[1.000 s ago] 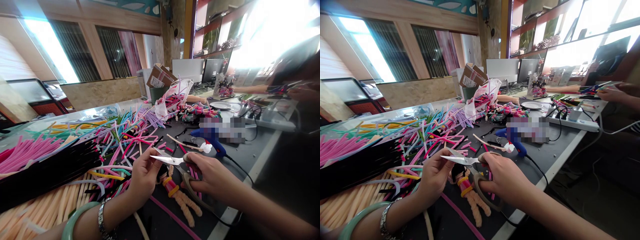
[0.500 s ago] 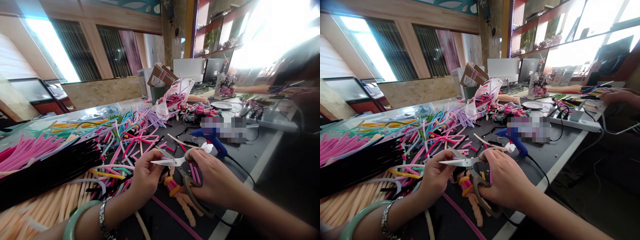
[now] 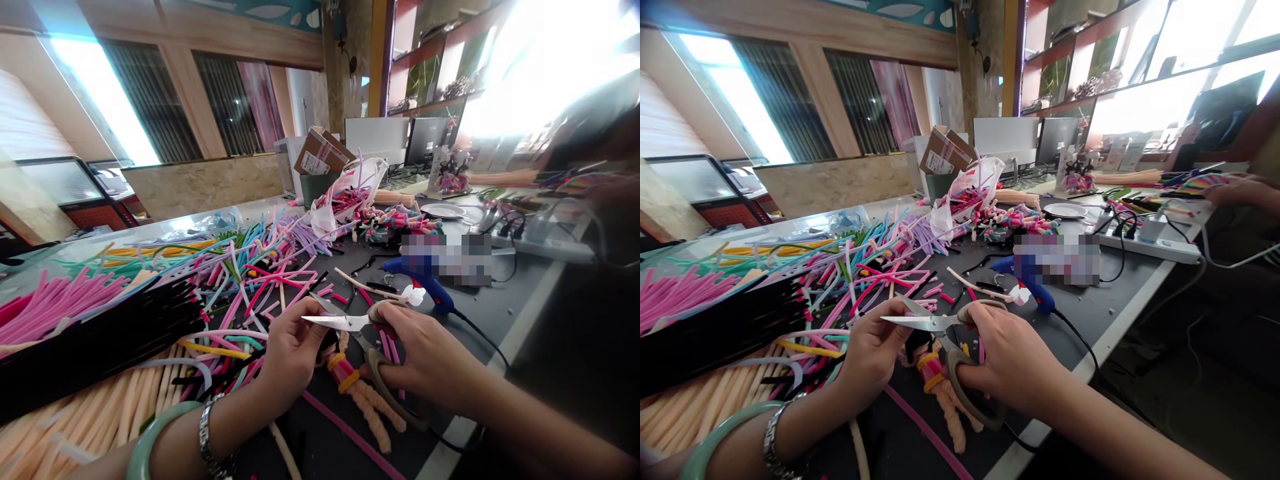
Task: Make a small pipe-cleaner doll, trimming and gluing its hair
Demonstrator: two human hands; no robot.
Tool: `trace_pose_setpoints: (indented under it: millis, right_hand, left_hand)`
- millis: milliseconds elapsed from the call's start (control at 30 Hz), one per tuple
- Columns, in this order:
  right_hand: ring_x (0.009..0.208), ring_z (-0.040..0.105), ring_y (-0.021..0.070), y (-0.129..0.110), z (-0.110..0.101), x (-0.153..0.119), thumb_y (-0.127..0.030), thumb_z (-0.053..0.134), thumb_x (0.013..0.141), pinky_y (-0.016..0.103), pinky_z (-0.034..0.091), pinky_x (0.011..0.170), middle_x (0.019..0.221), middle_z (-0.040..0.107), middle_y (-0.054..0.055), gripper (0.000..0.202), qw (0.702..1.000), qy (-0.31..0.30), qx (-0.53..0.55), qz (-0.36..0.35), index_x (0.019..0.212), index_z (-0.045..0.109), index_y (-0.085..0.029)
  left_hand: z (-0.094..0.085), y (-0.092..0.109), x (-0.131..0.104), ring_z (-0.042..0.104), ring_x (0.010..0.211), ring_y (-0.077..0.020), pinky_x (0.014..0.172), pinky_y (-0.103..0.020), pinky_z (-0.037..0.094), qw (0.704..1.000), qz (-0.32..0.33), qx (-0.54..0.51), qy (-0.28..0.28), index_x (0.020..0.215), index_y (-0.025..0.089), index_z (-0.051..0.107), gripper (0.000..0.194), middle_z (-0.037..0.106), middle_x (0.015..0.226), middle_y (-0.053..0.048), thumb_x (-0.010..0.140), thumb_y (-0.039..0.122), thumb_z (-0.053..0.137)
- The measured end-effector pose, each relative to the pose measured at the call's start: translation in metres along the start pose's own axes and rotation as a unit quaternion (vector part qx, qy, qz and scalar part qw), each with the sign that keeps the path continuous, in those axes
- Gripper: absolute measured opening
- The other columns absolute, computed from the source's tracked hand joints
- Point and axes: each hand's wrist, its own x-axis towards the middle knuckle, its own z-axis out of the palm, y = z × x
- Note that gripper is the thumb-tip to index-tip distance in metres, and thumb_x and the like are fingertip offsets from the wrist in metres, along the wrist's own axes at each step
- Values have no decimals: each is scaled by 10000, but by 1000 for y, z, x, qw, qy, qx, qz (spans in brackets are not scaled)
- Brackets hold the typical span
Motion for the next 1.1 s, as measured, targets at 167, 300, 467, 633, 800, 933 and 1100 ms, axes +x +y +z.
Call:
trace_pose_setpoints:
  millis: [167, 300, 467, 633, 800, 933, 1100]
  right_hand:
    - [599, 498, 143, 1, 3, 0, -236, 574, 778, 245, 363, 553, 709, 570, -20, 100, 1000, -8, -1, 0, 819, 485, -218]
    - [588, 470, 130, -1, 3, -1, -216, 596, 762, 234, 356, 536, 691, 542, -37, 130, 1000, 5, 25, 4, 801, 473, -225]
    - [558, 434, 119, 1, 2, 0, -273, 595, 787, 231, 359, 507, 657, 498, -44, 181, 997, 27, 72, 22, 741, 428, -225]
    - [632, 498, 151, 4, 0, 2, -401, 648, 753, 259, 404, 554, 761, 557, -8, 276, 996, 34, 71, 32, 844, 459, -222]
    - [737, 539, 192, 0, -3, 1, -433, 660, 738, 295, 437, 627, 859, 581, 33, 333, 997, 28, 59, 34, 903, 471, -214]
    - [743, 528, 194, -4, -5, 1, -433, 659, 739, 309, 437, 643, 862, 576, 35, 329, 997, 14, 60, 43, 876, 461, -209]
    - [778, 532, 201, -4, -6, 2, -420, 678, 731, 313, 434, 668, 892, 576, 38, 336, 997, 0, 64, 47, 871, 459, -208]
  left_hand:
    - [1, -5, -1, 608, 686, -160, 658, -264, 502, 999, 24, -13, -25, 805, 158, 640, 117, 634, 681, -22, 776, 270, 659]
    - [2, -4, -2, 593, 658, -149, 623, -250, 491, 999, 24, -15, -21, 777, 153, 643, 110, 644, 688, -26, 766, 258, 670]
    - [2, 5, -2, 536, 566, -120, 494, -223, 437, 999, 16, -16, -27, 723, 160, 610, 172, 601, 661, -22, 796, 314, 636]
    - [4, 8, -2, 544, 569, -123, 469, -222, 426, 999, 2, -40, -12, 745, 165, 601, 168, 603, 672, -24, 775, 320, 659]
    - [4, 4, -2, 573, 618, -132, 505, -224, 438, 999, -5, -42, 1, 763, 163, 594, 129, 609, 680, -22, 762, 266, 671]
    - [3, 2, -2, 586, 656, -129, 522, -214, 437, 998, -2, -55, 2, 765, 171, 569, 113, 609, 695, -14, 767, 228, 666]
    - [3, 2, -2, 576, 653, -118, 567, -217, 451, 998, -15, -68, 6, 746, 170, 557, 120, 599, 688, -4, 767, 207, 670]
